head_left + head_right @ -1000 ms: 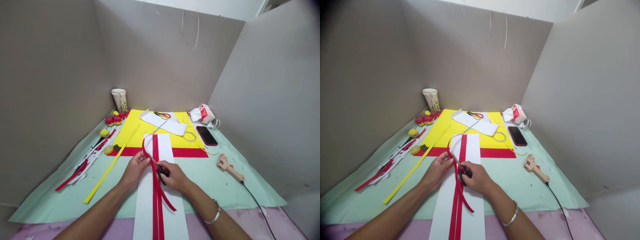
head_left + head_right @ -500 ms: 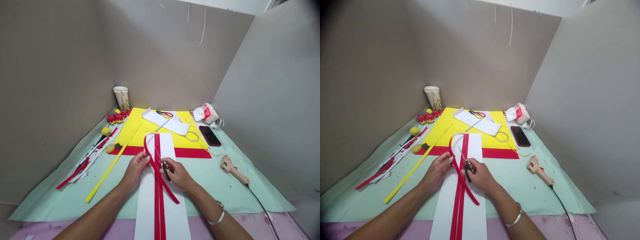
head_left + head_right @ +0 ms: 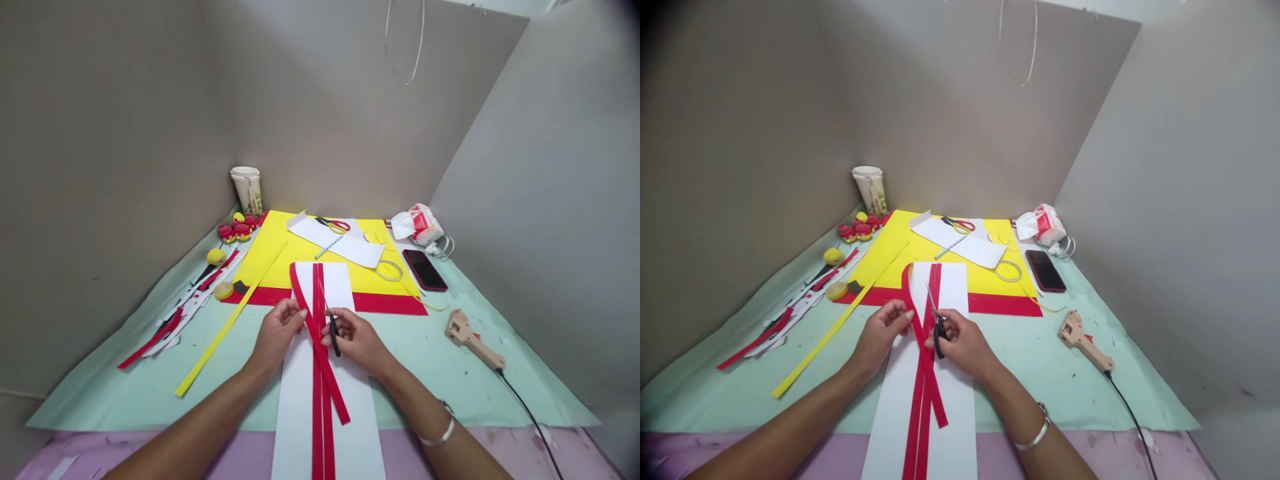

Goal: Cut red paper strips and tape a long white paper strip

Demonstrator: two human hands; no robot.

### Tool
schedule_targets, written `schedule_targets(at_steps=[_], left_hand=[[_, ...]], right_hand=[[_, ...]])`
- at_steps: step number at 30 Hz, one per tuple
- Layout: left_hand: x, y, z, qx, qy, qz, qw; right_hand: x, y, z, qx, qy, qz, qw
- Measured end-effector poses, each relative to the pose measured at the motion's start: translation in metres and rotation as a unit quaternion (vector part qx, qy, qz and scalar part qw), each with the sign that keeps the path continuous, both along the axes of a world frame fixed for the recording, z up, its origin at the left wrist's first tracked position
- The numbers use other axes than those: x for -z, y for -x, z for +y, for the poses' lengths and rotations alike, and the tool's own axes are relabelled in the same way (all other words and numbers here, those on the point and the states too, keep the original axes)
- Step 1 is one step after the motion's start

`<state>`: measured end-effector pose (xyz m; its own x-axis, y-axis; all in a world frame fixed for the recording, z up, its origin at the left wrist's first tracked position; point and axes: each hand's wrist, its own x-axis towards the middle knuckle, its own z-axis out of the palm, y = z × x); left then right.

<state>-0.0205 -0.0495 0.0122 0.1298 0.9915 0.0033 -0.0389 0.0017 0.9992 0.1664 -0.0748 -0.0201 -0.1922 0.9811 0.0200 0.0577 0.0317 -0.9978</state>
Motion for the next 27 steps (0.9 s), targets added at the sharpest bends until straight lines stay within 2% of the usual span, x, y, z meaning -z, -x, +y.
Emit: schedule_targets(at_steps=[13, 20, 27], left_hand=[[-0.001, -0.002, -0.002, 0.028, 0.013, 0.022, 0.999], [-0.002, -0.001, 0.000, 0.027, 0.031, 0.011, 0.999], [0.001, -0.001, 0.001, 0.020, 0.035, -0.006, 0.999]], right_hand=[[0.001, 0.002, 0.001, 0.000, 0.005, -0.004, 1.000], [-0.007, 0.001, 0.001, 0.017, 0.050, 0.037, 0.998], [-0.013, 0.000, 0.002, 0.031, 0.069, 0.030, 0.997]])
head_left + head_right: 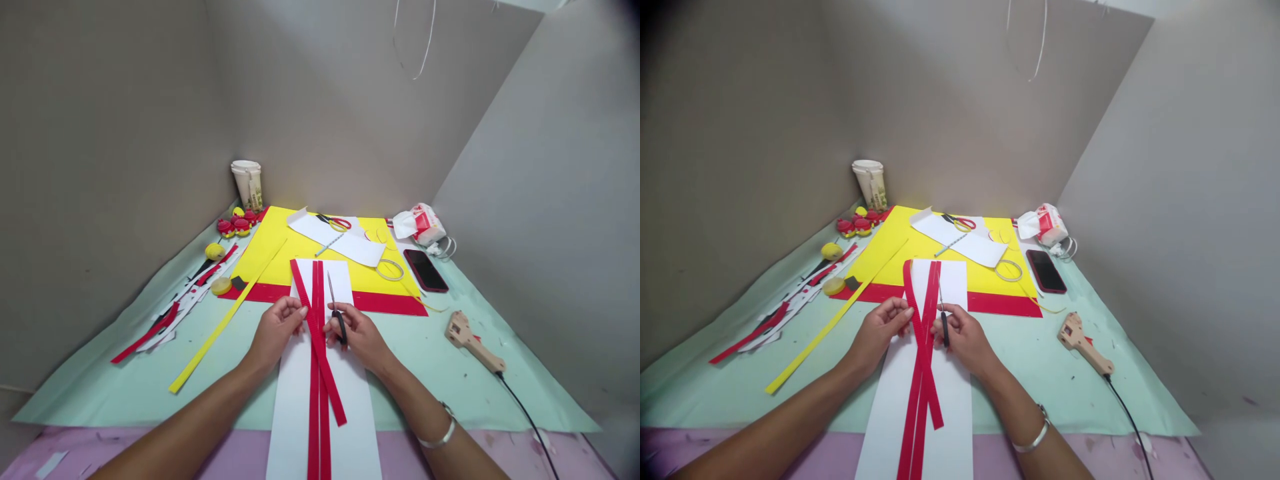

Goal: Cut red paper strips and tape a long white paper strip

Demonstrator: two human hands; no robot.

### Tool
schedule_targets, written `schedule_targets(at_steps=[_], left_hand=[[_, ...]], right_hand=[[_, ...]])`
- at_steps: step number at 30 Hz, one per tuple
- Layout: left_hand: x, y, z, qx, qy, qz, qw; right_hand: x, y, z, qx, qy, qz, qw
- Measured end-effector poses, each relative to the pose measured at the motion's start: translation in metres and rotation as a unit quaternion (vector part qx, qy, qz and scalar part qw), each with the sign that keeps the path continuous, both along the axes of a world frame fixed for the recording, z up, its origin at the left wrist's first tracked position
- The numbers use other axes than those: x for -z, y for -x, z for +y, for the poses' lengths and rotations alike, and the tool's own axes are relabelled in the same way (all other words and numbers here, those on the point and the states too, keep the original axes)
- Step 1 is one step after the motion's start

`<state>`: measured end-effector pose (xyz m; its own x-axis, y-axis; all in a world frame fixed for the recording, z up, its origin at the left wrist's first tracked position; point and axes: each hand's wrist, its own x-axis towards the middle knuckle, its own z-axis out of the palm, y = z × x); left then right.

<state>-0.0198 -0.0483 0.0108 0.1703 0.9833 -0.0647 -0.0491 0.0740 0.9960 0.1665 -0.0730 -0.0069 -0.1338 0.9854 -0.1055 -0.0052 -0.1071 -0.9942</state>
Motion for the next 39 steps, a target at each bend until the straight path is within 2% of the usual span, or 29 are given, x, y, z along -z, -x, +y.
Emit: schedule_targets(at_steps=[8, 19, 31, 39], left_hand=[[0.002, 0.001, 0.001, -0.001, 0.003, 0.001, 1.000], [-0.005, -0.001, -0.003, -0.005, -0.004, 0.023, 1.000], [-0.005, -0.003, -0.003, -0.004, 0.008, 0.030, 1.000], [-0.006, -0.002, -0.002, -0.003, 0.009, 0.031, 0.999]], right_hand=[[0.001, -0.001, 0.002, 0.037, -0.024, 0.023, 0.999], [-0.009, -0.006, -0.005, -0.001, -0.053, 0.056, 0.997], [-0.005, -0.002, -0.004, 0.004, -0.035, 0.055, 0.998], [-0.001, -0.003, -0.005, 0.028, -0.066, -0.006, 0.997]])
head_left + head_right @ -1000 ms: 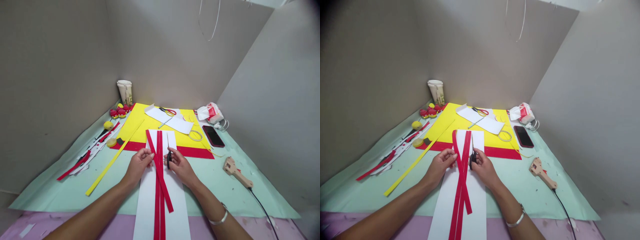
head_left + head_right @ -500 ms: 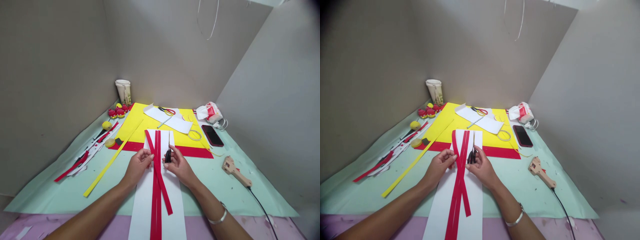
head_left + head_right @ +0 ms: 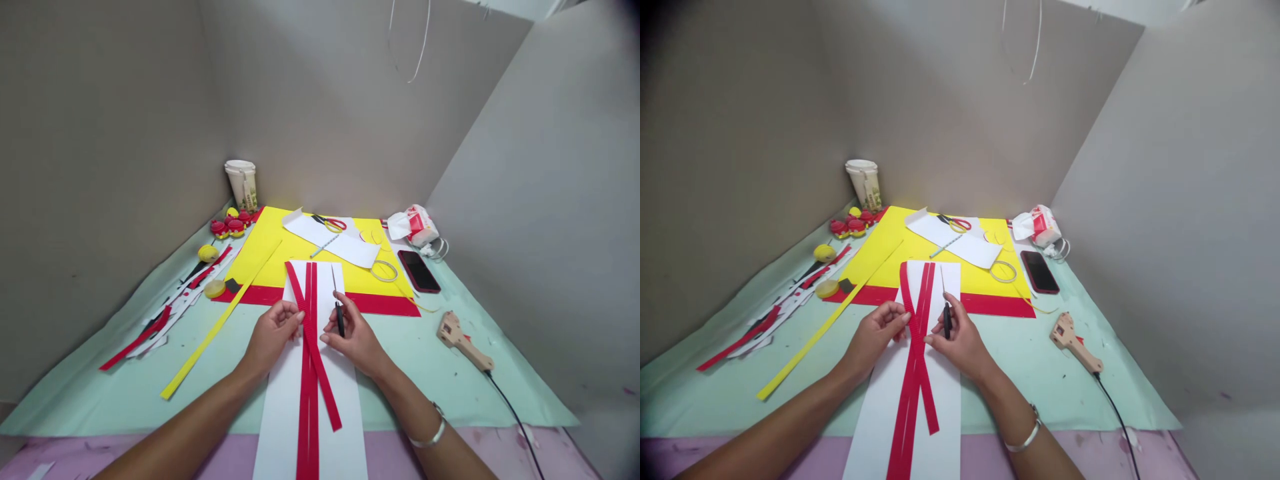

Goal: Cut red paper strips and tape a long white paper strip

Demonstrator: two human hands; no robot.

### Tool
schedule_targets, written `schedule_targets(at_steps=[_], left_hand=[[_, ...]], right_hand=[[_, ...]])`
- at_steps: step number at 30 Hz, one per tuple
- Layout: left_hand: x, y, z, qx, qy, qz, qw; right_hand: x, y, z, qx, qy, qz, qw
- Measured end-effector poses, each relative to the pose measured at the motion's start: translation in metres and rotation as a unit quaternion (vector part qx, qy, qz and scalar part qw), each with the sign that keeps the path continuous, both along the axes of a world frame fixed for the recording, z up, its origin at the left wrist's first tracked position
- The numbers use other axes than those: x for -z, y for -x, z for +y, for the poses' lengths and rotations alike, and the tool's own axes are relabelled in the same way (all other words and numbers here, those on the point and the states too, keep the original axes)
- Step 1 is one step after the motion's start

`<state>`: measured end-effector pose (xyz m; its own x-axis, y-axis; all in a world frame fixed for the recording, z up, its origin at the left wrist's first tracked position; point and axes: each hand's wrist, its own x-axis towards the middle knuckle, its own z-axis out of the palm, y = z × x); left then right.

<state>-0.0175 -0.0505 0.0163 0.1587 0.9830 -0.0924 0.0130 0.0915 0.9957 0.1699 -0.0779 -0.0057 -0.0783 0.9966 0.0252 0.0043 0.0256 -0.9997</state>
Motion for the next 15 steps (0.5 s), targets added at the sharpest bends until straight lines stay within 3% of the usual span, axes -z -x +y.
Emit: schedule_targets(at_steps=[15], left_hand=[[-0.0007, 0.0035, -0.0013, 0.013, -0.013, 0.024, 1.000]], right_hand=[[-0.0034, -0.0005, -0.0016, -0.019, 0.014, 0.013, 1.000]])
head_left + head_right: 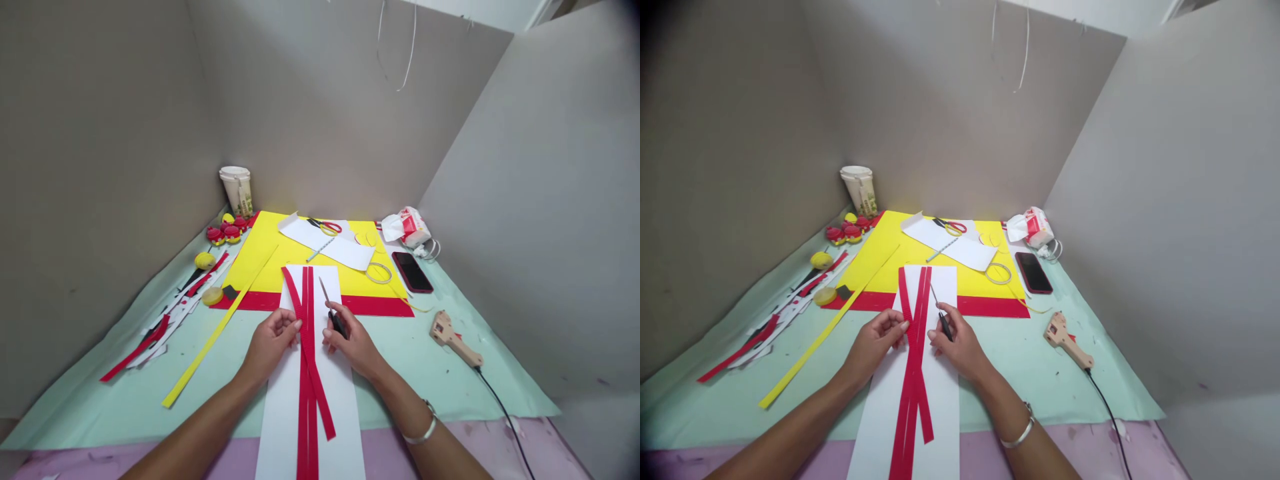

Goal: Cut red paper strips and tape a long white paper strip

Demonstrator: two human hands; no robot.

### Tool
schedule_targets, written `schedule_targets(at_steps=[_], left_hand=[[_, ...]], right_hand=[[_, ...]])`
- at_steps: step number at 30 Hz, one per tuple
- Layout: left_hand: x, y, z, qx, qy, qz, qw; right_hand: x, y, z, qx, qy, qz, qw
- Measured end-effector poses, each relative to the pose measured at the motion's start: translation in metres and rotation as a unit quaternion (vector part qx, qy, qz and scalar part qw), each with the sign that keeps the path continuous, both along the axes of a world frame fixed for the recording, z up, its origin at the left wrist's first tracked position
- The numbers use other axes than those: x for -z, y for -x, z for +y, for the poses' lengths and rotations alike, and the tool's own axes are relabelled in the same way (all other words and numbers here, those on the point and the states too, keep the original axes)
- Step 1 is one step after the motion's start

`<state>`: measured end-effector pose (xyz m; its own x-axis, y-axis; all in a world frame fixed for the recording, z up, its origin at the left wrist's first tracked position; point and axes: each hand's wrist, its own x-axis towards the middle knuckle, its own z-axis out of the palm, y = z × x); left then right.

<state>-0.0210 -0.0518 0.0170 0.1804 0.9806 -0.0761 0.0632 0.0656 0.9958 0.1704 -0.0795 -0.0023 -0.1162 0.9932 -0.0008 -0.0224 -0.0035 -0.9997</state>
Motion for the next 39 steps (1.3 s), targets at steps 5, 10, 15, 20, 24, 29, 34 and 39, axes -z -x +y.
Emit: schedule_targets(at_steps=[5, 10, 15, 20, 24, 29, 34, 39], left_hand=[[0.001, -0.001, 0.000, 0.007, -0.004, -0.006, 1.000], [0.000, 0.000, 0.001, 0.009, 0.006, -0.018, 1.000], [-0.009, 0.003, -0.004, 0.007, 0.004, -0.032, 0.999], [-0.020, 0.002, -0.016, -0.008, 0.007, -0.033, 0.999], [-0.024, -0.002, -0.026, -0.013, 0.017, -0.039, 0.999], [-0.016, -0.006, -0.038, 0.031, 0.058, -0.056, 0.996], [-0.006, -0.005, -0.041, 0.051, 0.073, -0.041, 0.995], [-0.007, -0.004, -0.036, 0.006, 0.068, -0.046, 0.997]], right_hand=[[0.001, 0.000, 0.000, 0.018, -0.032, -0.080, 0.996], [-0.009, 0.008, -0.004, 0.036, -0.063, -0.141, 0.987], [-0.017, 0.021, -0.009, 0.032, -0.046, -0.128, 0.990], [-0.014, 0.031, -0.021, 0.028, -0.005, -0.056, 0.998], [-0.011, 0.037, -0.033, 0.041, 0.017, -0.003, 0.999], [-0.009, 0.046, -0.049, 0.107, 0.029, 0.024, 0.994], [-0.001, 0.053, -0.066, 0.110, 0.041, 0.001, 0.993], [0.003, 0.053, -0.072, 0.108, 0.055, 0.019, 0.992]])
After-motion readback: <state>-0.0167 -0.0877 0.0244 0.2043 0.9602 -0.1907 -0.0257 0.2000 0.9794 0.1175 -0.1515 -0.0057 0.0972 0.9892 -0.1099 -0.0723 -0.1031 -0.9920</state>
